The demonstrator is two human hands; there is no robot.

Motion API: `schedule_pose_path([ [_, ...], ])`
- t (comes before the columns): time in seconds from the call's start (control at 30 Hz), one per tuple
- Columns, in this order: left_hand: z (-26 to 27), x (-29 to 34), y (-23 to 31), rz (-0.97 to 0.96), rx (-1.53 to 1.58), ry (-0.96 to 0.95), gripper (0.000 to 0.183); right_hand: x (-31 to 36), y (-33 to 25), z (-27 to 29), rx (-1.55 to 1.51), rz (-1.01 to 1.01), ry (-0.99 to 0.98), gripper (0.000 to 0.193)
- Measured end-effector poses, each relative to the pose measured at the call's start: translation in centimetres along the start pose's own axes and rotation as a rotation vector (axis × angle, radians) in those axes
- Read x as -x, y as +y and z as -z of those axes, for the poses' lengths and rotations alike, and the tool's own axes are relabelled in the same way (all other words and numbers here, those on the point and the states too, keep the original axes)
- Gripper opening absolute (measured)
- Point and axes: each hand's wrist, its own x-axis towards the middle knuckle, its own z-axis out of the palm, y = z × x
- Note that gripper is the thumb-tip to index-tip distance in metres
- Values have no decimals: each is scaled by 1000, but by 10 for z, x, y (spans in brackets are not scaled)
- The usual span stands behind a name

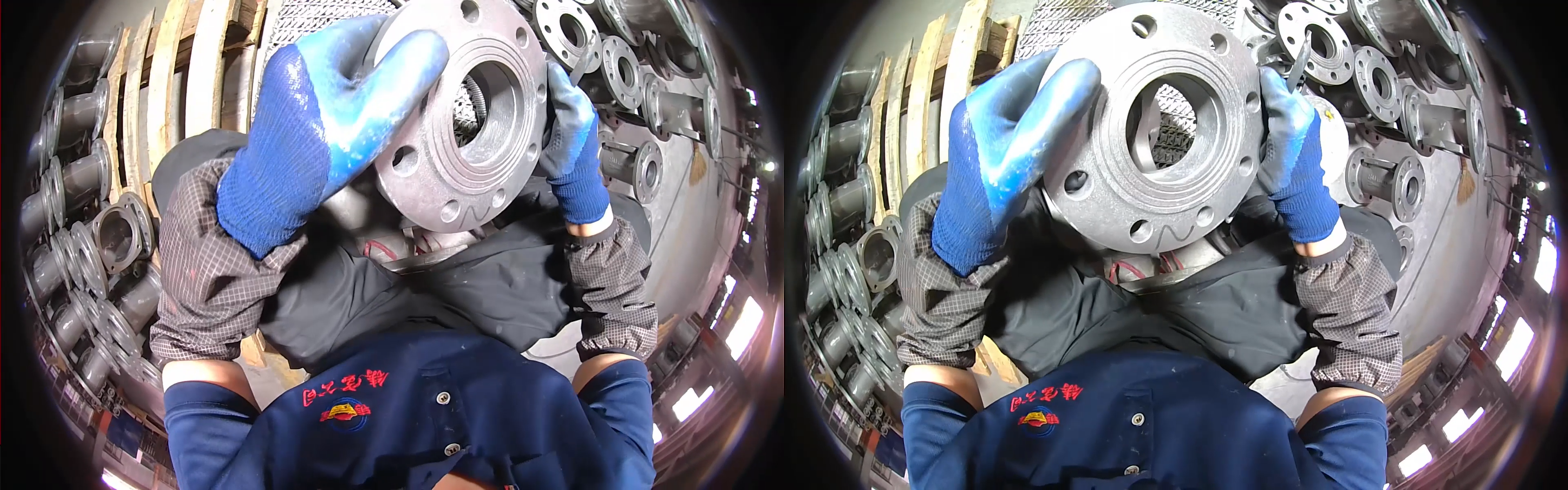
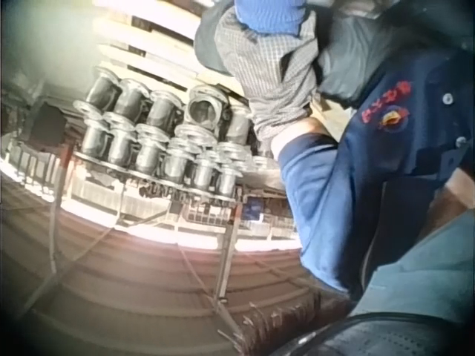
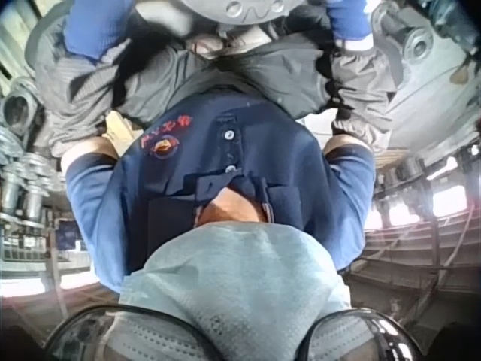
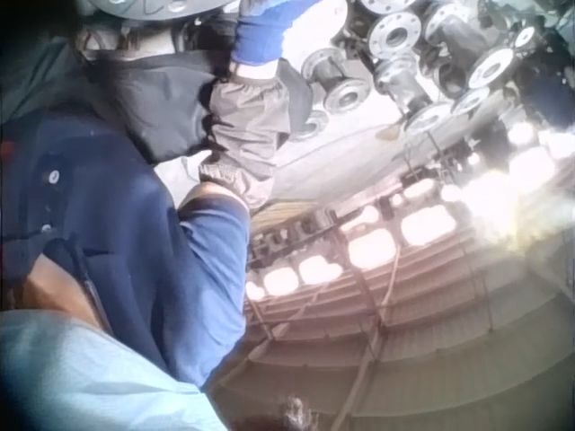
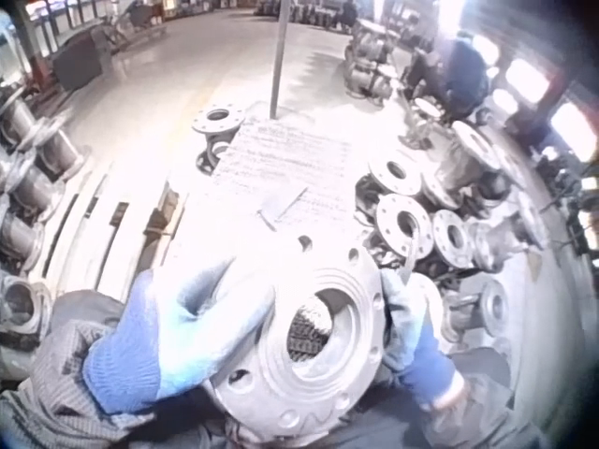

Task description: The person cleans a metal casting by scraping the surface and edges with a metal pick, then brushes the interior and exterior of the part with a small brush.

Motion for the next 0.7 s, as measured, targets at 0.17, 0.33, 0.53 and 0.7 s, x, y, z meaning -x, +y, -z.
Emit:
schedule_pose_path([
  [0.17, 8, 15, -11, -44, -19, 9, 34, -16, -10, 17, 218, 140, 116, 41],
  [0.33, 15, 39, -60, -178, 2, 144, 38, -42, -36, 24, 151, 318, 180, 36],
  [0.53, 14, 40, -117, 0, 371, 310, 28, -51, -80, 7, -458, -53, 104, 31],
  [0.7, 37, 32, -136, -14, 253, 166, 42, -70, -113, -8, -657, -167, 73, 27],
])
